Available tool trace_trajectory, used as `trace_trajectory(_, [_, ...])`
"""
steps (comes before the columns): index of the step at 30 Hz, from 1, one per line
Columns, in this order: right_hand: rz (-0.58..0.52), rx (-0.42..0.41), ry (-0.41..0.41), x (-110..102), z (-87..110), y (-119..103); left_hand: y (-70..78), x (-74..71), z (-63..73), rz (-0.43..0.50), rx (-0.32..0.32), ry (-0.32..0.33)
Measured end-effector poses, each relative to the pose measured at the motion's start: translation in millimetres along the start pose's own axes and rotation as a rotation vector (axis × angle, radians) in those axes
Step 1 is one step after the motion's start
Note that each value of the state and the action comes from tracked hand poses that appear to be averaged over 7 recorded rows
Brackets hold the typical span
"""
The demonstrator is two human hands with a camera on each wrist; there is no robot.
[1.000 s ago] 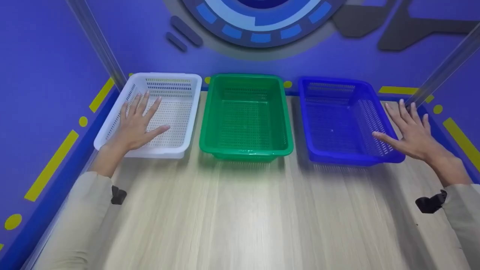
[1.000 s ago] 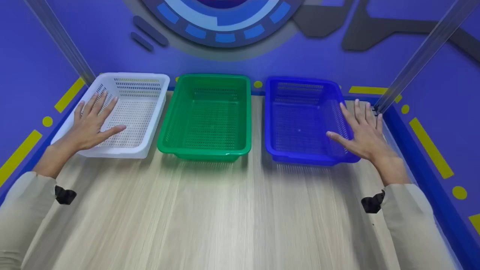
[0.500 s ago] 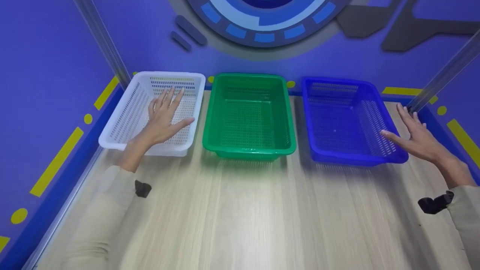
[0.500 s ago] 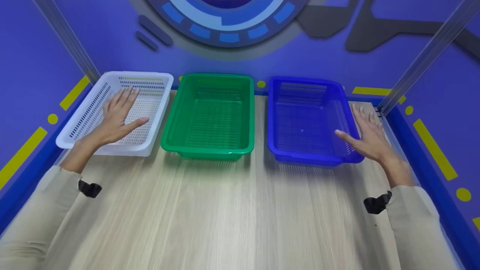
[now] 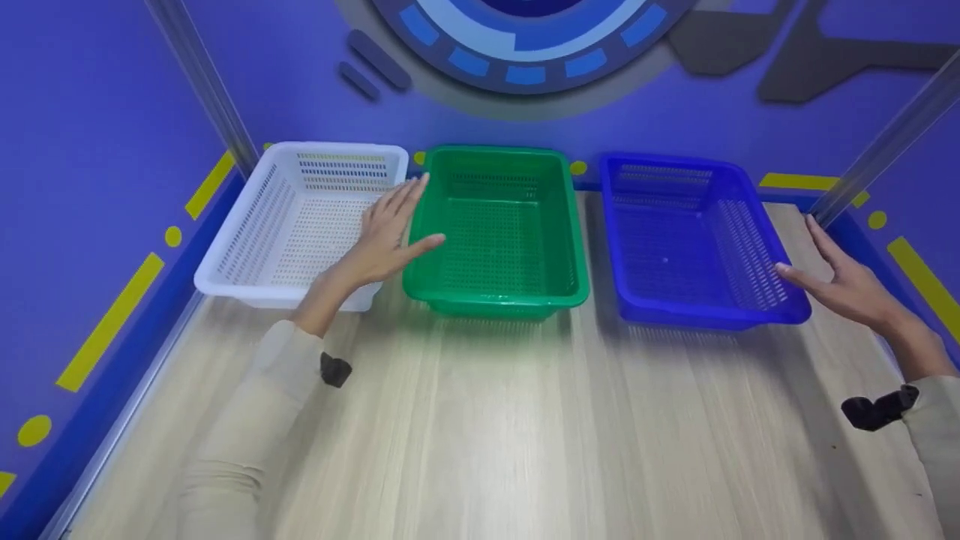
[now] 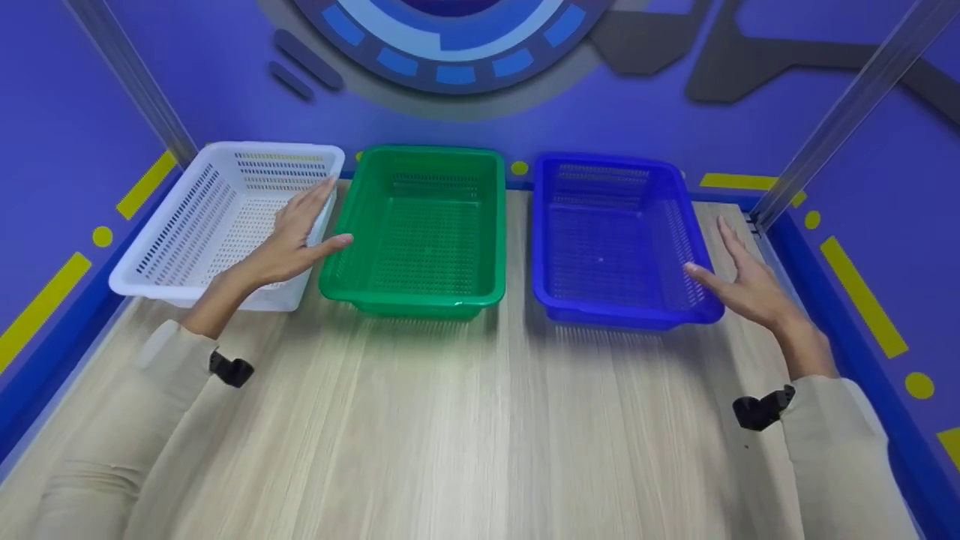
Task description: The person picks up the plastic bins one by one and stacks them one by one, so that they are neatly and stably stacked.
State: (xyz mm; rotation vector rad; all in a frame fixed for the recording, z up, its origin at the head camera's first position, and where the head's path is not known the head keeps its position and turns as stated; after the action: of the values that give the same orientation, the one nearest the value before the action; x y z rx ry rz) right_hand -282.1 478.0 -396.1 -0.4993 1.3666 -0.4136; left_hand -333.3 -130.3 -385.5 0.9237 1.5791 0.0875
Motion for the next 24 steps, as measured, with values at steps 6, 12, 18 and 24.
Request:
trace_trajectory(6, [-0.069, -0.024, -0.004, 4.5, -1.9, 5.2, 31.7, 17.5, -29.3, 0.065, 0.053, -0.021])
trace_trajectory(12, [-0.088, -0.019, -0.011, 9.0, -3.8, 9.9, 61.7, 37.7, -50.6, 0.123, 0.1, -0.069])
trace_trajectory(18, [-0.09, 0.036, -0.014, 11.5, -4.1, 16.4, 74.2, 57.8, -63.8, 0.203, 0.104, -0.116])
trace_trajectory(24, [-0.121, 0.045, -0.034, 15.0, -3.1, 22.7, 93.4, 82.3, -72.7, 0.253, 0.135, -0.167])
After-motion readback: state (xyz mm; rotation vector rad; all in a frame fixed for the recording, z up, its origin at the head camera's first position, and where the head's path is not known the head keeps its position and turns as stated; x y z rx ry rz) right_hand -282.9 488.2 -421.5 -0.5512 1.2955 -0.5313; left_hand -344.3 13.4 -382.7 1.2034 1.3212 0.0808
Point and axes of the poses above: each hand's wrist, its own z-axis away from the middle knuckle, its own x-axis out of the palm, y = z × x, the point moved 6 cm from there along -z, towards the middle knuckle, and after that the axes turned 1 degree about x, right-handed, at the moved point
